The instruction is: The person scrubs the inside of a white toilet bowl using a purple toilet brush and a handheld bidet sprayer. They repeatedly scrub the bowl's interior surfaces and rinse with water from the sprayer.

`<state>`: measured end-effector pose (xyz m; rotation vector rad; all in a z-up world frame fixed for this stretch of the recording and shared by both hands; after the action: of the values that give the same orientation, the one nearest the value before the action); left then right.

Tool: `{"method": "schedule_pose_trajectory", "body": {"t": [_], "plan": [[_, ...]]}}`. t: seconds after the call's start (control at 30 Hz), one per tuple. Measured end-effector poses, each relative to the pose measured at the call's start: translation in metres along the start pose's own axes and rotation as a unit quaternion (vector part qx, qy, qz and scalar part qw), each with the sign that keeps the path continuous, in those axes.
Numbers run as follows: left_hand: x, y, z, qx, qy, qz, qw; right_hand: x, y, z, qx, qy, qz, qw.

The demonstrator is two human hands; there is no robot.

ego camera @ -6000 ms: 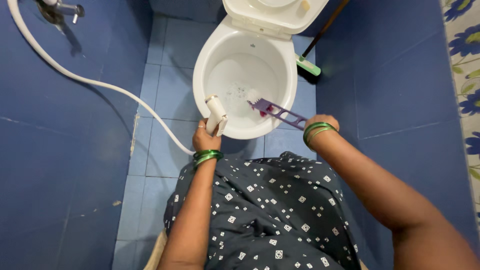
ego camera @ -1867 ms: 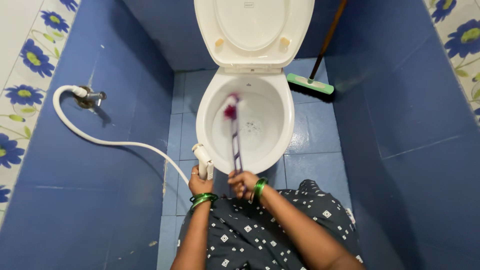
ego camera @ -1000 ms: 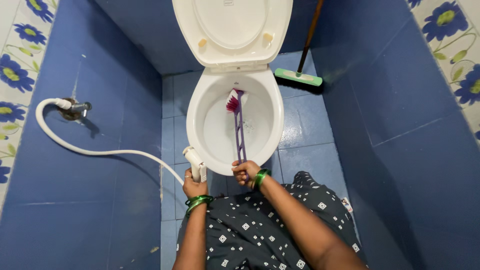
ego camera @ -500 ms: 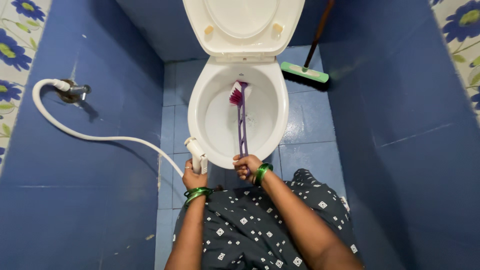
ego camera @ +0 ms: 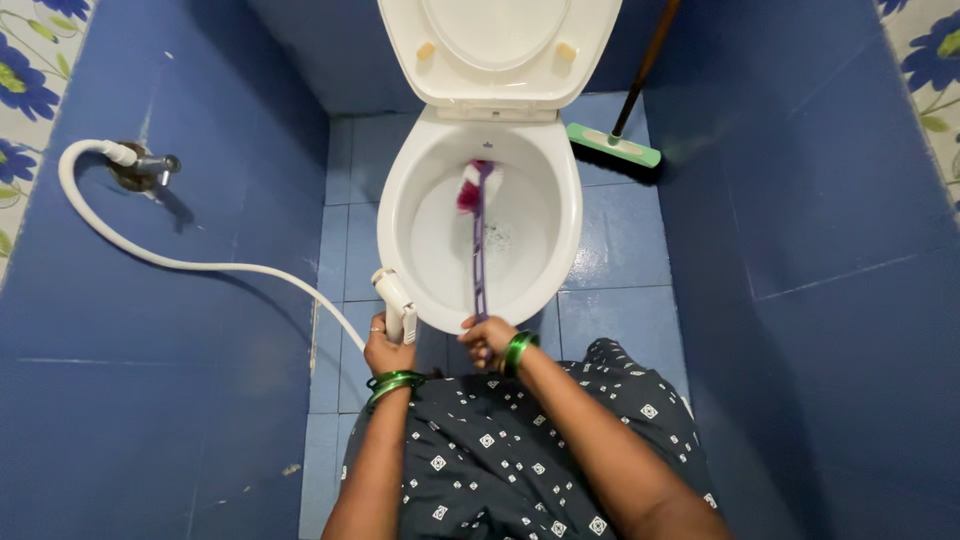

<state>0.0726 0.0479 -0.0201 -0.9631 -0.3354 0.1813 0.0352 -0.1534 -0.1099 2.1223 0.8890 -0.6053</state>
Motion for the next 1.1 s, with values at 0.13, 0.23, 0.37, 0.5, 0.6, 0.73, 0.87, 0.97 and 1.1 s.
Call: {"method": "schedule_pose_trajectory", "body": {"t": [0.13,0.23,0.37,0.5,0.6,0.73,0.87,0.97,1.1], "plan": [[0.003,0.004,-0.002,-0.005,0.001,-0.010,1.000,-0.040,-0.039,-0.065,-0.041,0.068,-0.074,0.994],[0.002,0.006,-0.006,-0.002,0.002,-0.006,1.000,-0.059,-0.042,-0.071,-0.122,0.043,-0.068,0.989],[-0.001,0.010,-0.009,0.013,0.001,0.008,1.000,-0.023,0.012,0.000,-0.179,-0.076,-0.044,0.980],[-0.001,0.001,-0.003,-0.009,-0.014,0.000,1.000,-0.002,-0.001,0.001,-0.038,0.009,-0.007,0.999],[-0.001,0.004,0.000,0.006,0.002,0.004,1.000,-0.009,-0.045,-0.031,-0.044,0.077,-0.048,0.995],[0.004,-0.001,-0.003,-0.015,0.003,0.008,1.000,-0.007,-0.060,-0.029,-0.161,0.078,-0.035,0.983],[0.000,-0.005,-0.001,-0.011,-0.012,-0.021,1.000,0.018,-0.004,0.029,-0.119,0.016,-0.021,0.993],[-0.001,-0.007,0.005,0.017,-0.004,-0.022,1.000,0.003,-0.006,0.016,-0.085,-0.036,-0.024,0.995],[-0.001,-0.010,0.007,-0.025,0.007,0.022,0.999,-0.037,-0.036,-0.045,-0.146,0.043,-0.082,0.985]]}}
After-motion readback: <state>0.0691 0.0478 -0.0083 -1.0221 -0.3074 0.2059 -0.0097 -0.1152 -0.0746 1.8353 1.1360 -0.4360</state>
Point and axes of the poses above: each hand's wrist, its own x-axis towards the middle knuckle, its own z-axis out of the back of the hand, y = z × x, the point moved 7 cm from there along x, towards the middle knuckle, and after that the axes turned 1 degree about z, right-handed, at the moved point
